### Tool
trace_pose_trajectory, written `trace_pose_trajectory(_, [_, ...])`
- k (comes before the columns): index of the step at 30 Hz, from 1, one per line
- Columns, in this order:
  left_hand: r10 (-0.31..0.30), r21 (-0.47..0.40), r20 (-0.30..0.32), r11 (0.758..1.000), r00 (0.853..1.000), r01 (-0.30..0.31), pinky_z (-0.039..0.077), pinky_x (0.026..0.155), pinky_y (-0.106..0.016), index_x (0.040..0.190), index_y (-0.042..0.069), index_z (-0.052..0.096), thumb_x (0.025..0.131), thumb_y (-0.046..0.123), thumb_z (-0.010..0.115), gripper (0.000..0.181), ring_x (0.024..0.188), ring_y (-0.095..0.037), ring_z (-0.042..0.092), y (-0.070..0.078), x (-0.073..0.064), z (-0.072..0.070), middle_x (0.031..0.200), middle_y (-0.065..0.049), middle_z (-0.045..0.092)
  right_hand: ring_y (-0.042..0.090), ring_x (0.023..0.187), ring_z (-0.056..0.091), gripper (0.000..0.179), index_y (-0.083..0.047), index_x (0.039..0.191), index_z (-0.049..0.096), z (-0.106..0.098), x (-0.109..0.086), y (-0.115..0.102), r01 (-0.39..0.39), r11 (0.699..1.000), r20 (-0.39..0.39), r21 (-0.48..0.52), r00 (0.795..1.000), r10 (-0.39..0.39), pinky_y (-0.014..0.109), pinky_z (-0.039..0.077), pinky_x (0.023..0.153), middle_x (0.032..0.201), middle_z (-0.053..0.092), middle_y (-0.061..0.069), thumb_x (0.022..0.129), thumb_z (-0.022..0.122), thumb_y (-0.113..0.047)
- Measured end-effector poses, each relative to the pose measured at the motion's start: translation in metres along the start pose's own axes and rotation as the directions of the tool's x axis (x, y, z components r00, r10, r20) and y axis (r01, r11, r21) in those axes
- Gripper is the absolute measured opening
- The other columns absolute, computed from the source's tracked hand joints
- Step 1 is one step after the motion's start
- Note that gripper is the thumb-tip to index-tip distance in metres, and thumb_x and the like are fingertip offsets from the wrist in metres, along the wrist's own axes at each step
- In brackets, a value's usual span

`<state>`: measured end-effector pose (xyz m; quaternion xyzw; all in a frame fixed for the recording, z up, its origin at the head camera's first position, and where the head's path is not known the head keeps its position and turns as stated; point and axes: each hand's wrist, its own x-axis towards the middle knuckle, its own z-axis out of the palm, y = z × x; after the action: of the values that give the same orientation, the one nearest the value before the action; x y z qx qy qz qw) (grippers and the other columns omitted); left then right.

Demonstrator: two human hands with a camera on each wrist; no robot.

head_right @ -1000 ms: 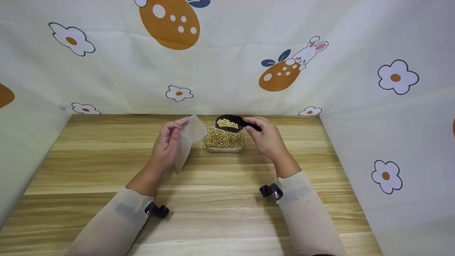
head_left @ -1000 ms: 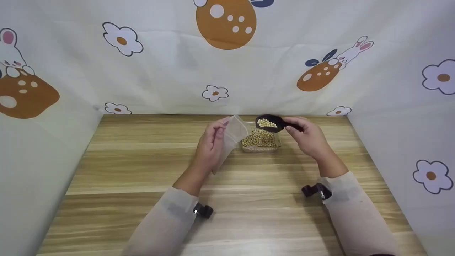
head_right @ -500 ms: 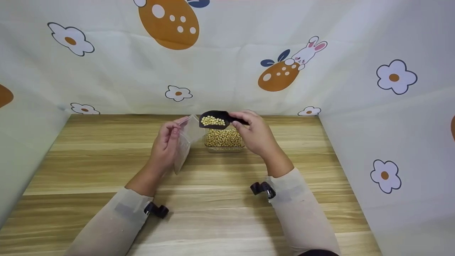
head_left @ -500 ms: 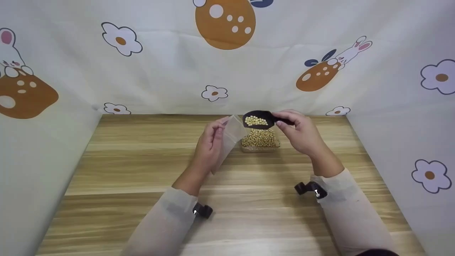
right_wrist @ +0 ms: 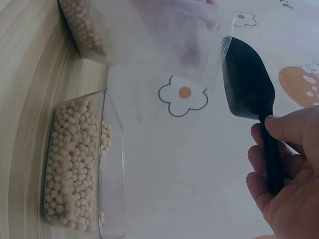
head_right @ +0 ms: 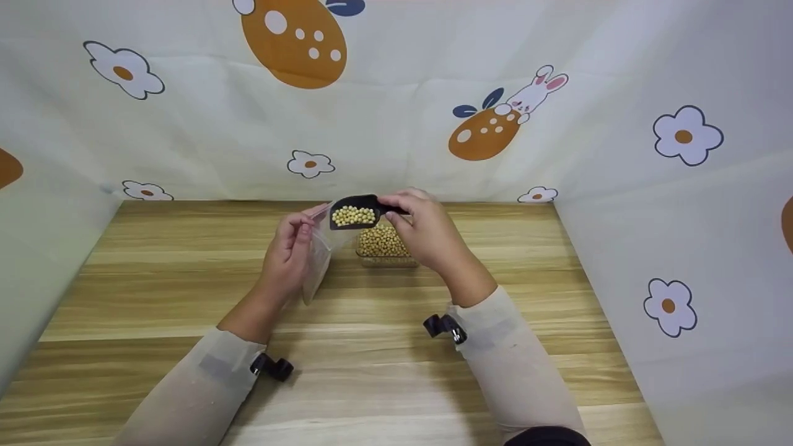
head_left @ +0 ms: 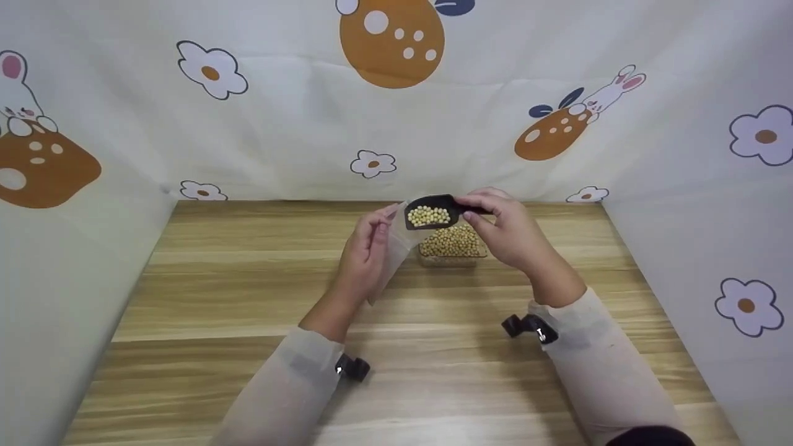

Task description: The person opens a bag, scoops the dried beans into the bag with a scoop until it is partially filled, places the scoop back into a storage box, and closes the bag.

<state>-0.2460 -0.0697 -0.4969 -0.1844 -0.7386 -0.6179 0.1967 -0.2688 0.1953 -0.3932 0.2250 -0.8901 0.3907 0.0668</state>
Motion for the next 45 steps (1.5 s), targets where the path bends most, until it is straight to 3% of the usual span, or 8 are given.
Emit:
trace_pose_trajectory(8, [-0.007, 0.017, 0.011, 1.0, 1.0, 0.007, 0.041, 0.128, -0.043, 0.121, 0.008, 0.054, 0.116, 0.017, 0.042, 0.015, 0.149, -0.025, 0.056, 0.0, 0.0, -0.001, 0.157, -0.006, 0.061, 0.03, 0.131, 0.063, 0.029, -0.011, 0.132, 0.076, 0.001, 0.002, -0.015, 0.099, 0.984, 0.002, -0.15, 0.995, -0.099, 0.048, 0.048, 0.116, 0.131, 0.075, 0.007, 0.103, 0.07, -0.011])
trace_pose_trajectory(15, [0.003, 0.007, 0.011, 1.0, 1.0, -0.003, 0.042, 0.127, -0.044, 0.12, 0.006, 0.054, 0.116, 0.015, 0.043, 0.015, 0.148, -0.026, 0.056, 0.0, -0.001, -0.001, 0.157, -0.008, 0.061, 0.032, 0.129, 0.064, 0.029, -0.01, 0.131, 0.077, 0.003, 0.005, -0.021, 0.154, 0.968, 0.015, -0.197, 0.988, -0.154, 0.048, 0.046, 0.116, 0.129, 0.075, 0.008, 0.102, 0.07, -0.008])
trace_pose_trajectory(25, [0.02, 0.013, -0.01, 1.0, 1.0, -0.02, 0.042, 0.127, -0.043, 0.117, 0.005, 0.056, 0.115, 0.014, 0.044, 0.015, 0.147, -0.028, 0.058, -0.002, 0.0, 0.0, 0.155, -0.009, 0.063, 0.033, 0.128, 0.063, 0.03, -0.012, 0.132, 0.076, 0.0, 0.008, -0.028, 0.153, 0.962, 0.04, -0.226, 0.988, -0.148, 0.048, 0.046, 0.115, 0.13, 0.075, 0.007, 0.103, 0.07, -0.009])
trace_pose_trajectory(36, [0.024, 0.018, -0.012, 1.0, 1.0, -0.023, 0.045, 0.125, -0.04, 0.119, 0.003, 0.056, 0.115, 0.012, 0.044, 0.015, 0.145, -0.028, 0.06, -0.002, 0.0, 0.001, 0.154, -0.011, 0.063, 0.034, 0.129, 0.063, 0.032, -0.012, 0.134, 0.075, -0.003, 0.007, -0.018, 0.145, 0.971, 0.01, -0.192, 0.989, -0.146, 0.049, 0.046, 0.116, 0.13, 0.075, 0.008, 0.102, 0.07, -0.008])
trace_pose_trajectory(45, [0.041, 0.013, -0.002, 0.999, 0.999, -0.041, 0.044, 0.125, -0.044, 0.12, 0.004, 0.055, 0.115, 0.012, 0.044, 0.015, 0.145, -0.027, 0.06, -0.002, 0.0, 0.0, 0.154, -0.01, 0.063, 0.027, 0.129, 0.065, 0.031, -0.011, 0.135, 0.074, -0.011, 0.004, 0.011, 0.037, 0.998, -0.022, -0.043, 0.999, -0.038, 0.047, 0.056, 0.11, 0.132, 0.073, 0.008, 0.105, 0.068, -0.009])
